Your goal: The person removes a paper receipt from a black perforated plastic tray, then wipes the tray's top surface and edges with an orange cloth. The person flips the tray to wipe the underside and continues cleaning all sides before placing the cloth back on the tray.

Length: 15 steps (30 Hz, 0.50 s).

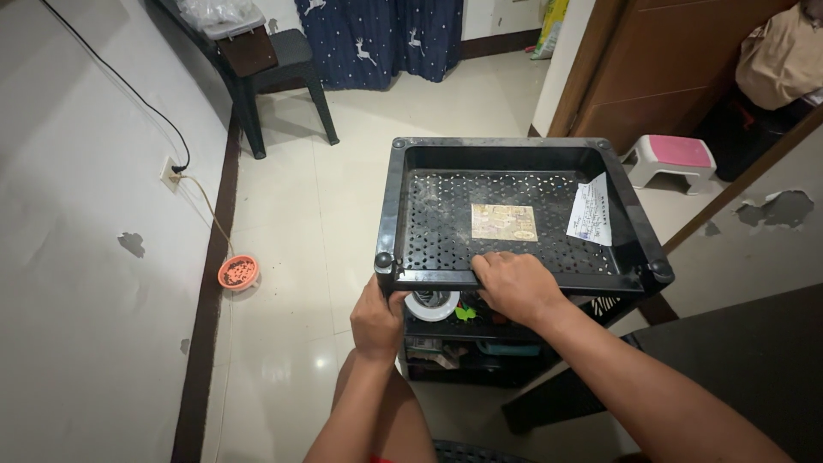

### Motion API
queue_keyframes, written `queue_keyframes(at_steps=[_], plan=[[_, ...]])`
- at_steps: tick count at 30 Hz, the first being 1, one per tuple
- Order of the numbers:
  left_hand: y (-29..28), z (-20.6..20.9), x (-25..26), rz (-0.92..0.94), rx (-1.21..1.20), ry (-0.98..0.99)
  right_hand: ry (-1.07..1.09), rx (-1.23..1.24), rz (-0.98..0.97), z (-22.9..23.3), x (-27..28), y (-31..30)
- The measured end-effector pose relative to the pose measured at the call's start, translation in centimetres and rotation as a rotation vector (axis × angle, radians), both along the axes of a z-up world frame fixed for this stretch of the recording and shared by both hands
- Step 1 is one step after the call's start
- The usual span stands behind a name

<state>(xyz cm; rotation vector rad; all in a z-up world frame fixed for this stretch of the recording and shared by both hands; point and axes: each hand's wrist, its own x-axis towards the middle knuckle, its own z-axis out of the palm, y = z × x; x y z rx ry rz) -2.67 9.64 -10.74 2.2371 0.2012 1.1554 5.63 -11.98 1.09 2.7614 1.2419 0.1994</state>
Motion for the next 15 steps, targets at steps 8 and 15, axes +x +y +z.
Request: queue_keyframes(at_steps=[8, 15], plan=[[-0.1, 4.8, -1.2, -0.094, -0.106, 0.088, -0.077, 0.167, 0.002, 0.8, -1.8, 1.4], [0.5, 3.4, -0.5, -0.166, -0.101, -0.017, -0.260, 0.249, 0.159, 0.2, -3.7, 6.1]])
